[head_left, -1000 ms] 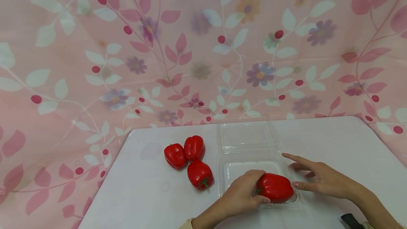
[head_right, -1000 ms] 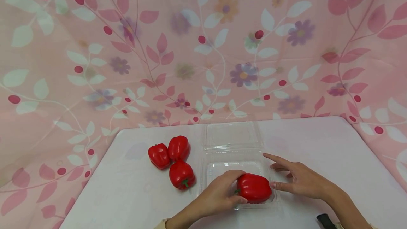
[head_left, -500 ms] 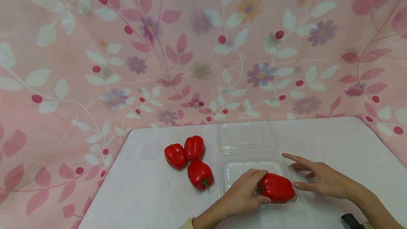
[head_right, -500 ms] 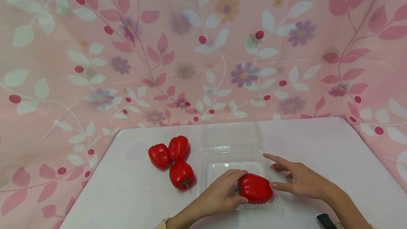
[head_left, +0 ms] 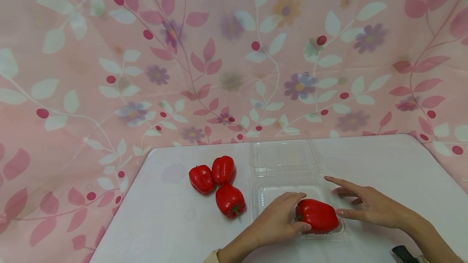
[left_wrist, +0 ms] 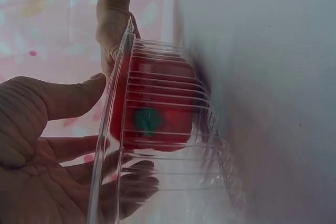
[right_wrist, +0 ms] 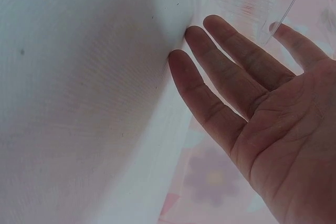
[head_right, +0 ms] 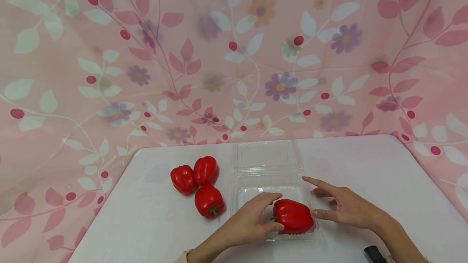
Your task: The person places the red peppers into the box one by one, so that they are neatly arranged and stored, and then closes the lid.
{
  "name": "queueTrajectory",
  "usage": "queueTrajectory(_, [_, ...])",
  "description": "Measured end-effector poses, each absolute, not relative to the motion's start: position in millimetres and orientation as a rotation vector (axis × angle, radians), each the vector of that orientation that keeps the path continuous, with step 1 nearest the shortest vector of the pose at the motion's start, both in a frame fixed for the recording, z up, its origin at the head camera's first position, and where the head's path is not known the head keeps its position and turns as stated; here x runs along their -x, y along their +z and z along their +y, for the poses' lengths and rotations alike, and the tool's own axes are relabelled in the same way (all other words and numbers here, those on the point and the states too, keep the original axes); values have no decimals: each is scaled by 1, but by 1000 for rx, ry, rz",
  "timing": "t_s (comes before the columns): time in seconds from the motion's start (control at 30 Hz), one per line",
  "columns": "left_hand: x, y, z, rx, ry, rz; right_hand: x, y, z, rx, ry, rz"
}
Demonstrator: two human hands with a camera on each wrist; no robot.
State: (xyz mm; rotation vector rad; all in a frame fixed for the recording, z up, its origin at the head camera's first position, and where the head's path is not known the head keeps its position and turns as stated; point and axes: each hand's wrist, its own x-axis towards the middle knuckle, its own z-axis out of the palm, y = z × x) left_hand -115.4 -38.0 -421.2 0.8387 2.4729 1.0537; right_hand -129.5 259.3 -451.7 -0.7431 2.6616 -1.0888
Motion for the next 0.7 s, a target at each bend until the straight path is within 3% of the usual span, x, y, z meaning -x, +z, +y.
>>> queueTrajectory(0.7, [114, -400, -76, -804, 1229, 2412, 130, -451, 258, 694, -1089, 2654])
